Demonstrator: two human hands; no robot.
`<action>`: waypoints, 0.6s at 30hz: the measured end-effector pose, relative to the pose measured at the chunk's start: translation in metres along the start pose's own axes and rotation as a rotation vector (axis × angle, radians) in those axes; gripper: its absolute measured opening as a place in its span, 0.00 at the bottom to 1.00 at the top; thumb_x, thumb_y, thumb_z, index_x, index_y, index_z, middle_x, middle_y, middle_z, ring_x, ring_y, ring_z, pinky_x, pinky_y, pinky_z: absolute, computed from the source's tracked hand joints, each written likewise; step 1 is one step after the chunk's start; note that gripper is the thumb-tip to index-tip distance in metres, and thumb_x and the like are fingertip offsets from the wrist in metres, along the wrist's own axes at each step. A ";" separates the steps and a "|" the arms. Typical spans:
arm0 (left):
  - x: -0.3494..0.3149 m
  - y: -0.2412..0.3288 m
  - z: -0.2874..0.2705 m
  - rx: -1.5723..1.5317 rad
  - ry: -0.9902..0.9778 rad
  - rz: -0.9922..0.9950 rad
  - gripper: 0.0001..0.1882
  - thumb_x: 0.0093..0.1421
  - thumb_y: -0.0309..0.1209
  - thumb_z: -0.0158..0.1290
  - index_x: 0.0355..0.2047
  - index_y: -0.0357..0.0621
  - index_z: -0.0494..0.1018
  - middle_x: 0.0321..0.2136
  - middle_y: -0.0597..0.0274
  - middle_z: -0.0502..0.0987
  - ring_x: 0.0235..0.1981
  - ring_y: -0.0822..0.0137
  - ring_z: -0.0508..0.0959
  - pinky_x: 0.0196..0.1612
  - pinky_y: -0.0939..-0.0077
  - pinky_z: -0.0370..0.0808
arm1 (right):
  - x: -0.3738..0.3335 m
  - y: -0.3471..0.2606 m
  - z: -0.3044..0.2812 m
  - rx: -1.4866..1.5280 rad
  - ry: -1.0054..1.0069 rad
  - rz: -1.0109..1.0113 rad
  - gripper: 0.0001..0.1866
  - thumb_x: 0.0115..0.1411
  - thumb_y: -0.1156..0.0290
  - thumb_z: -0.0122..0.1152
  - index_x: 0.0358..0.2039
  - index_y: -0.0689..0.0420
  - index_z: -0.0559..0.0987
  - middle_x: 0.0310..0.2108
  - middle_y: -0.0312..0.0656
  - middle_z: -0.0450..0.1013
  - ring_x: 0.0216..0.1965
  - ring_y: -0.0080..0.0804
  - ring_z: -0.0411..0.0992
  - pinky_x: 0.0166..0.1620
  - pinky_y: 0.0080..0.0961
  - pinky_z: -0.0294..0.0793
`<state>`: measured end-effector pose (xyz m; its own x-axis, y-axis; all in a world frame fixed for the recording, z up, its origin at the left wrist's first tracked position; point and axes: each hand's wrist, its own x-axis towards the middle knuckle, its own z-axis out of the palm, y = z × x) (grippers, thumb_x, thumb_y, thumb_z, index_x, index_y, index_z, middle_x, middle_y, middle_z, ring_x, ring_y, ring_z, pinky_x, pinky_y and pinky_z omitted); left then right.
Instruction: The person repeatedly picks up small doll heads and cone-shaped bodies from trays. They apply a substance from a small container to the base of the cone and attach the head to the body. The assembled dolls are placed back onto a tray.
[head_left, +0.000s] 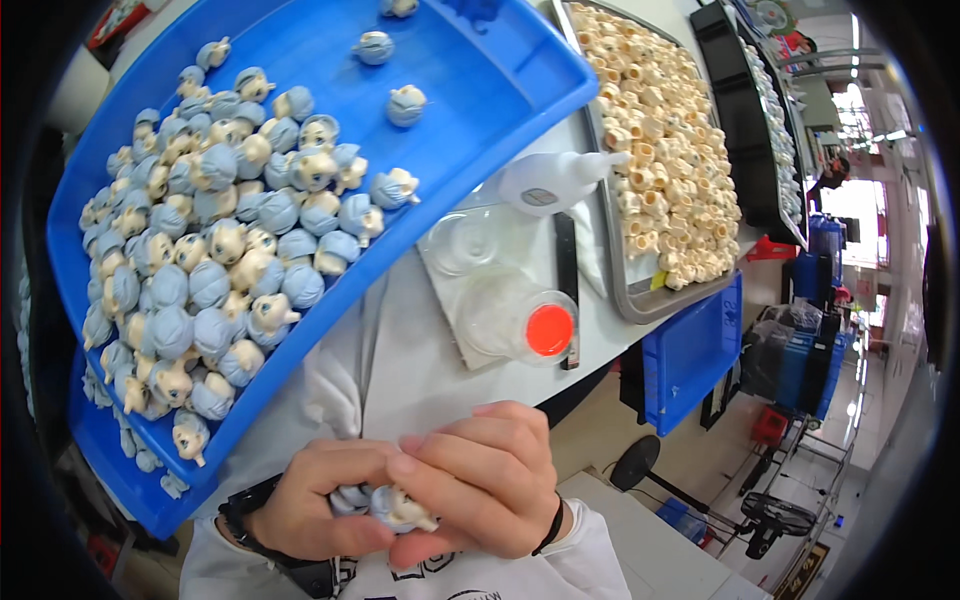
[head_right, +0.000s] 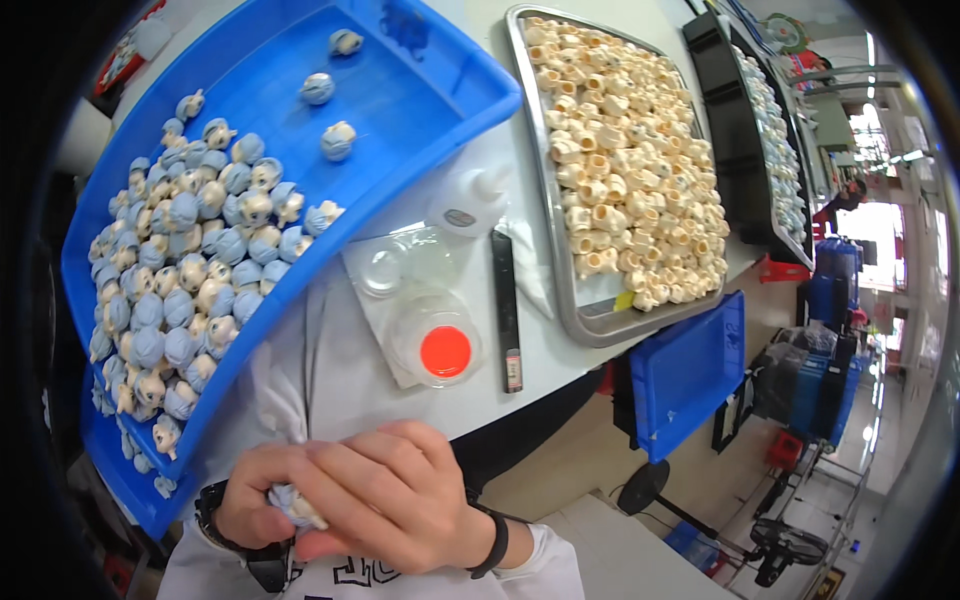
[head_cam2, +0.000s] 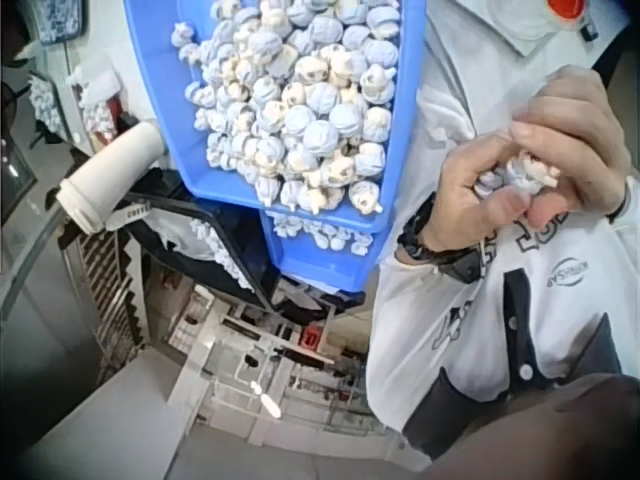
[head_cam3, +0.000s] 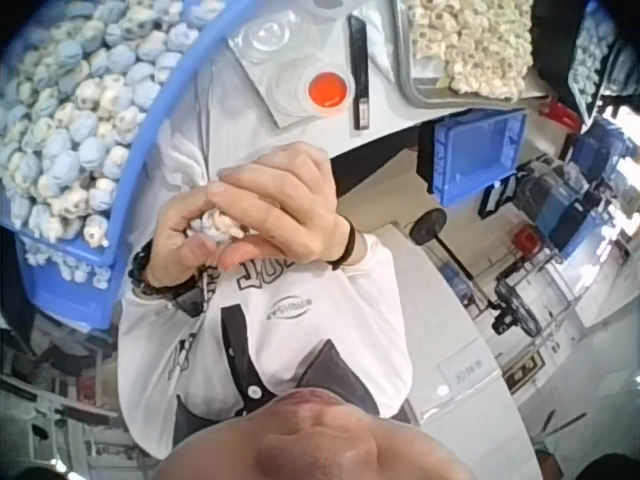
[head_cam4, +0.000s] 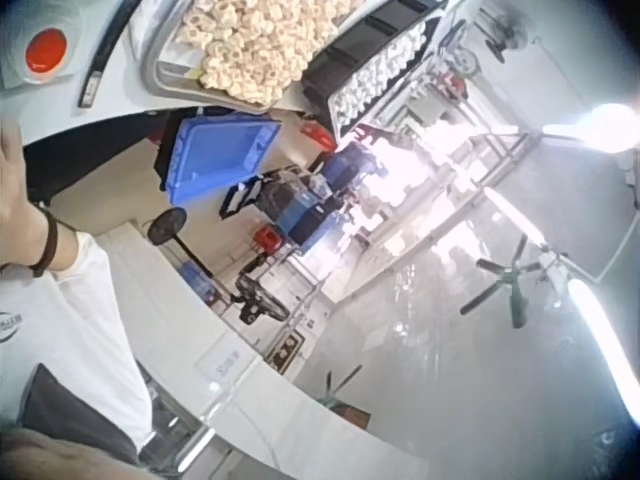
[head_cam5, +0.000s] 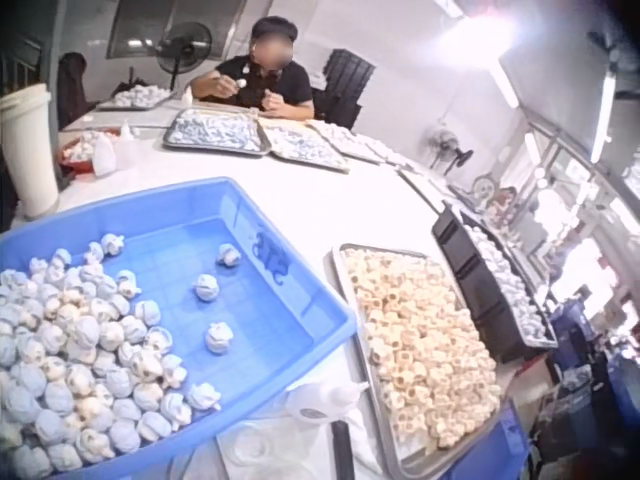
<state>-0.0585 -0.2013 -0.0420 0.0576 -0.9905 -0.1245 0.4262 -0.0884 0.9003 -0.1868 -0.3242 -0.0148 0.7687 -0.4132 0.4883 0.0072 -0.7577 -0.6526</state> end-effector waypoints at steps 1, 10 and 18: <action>0.000 -0.002 0.001 -0.130 0.011 0.052 0.21 0.53 0.45 0.50 0.31 0.36 0.70 0.27 0.54 0.73 0.23 0.64 0.73 0.26 0.74 0.69 | 0.001 0.001 0.000 0.030 0.021 0.003 0.21 0.49 0.53 0.57 0.32 0.60 0.76 0.30 0.41 0.72 0.26 0.31 0.68 0.32 0.26 0.64; -0.007 0.019 0.014 -0.698 0.339 0.246 0.19 0.56 0.40 0.49 0.34 0.37 0.57 0.21 0.52 0.65 0.11 0.74 0.62 0.13 0.83 0.61 | -0.005 0.092 -0.102 -0.614 0.490 0.578 0.18 0.48 0.77 0.57 0.42 0.64 0.71 0.40 0.43 0.68 0.31 0.26 0.67 0.37 0.23 0.67; -0.004 0.020 0.007 -0.597 0.190 -0.194 0.19 0.54 0.23 0.45 0.46 0.34 0.58 0.30 0.46 0.73 0.15 0.80 0.63 0.18 0.87 0.63 | -0.016 0.128 -0.117 -0.808 0.134 0.689 0.12 0.44 0.77 0.59 0.33 0.60 0.75 0.27 0.42 0.72 0.29 0.33 0.69 0.34 0.26 0.67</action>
<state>-0.0565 -0.2001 -0.0209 0.0642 -0.9219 -0.3821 0.8694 -0.1363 0.4750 -0.2730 -0.4736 -0.0389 0.3690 -0.8945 0.2524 -0.8649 -0.4299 -0.2590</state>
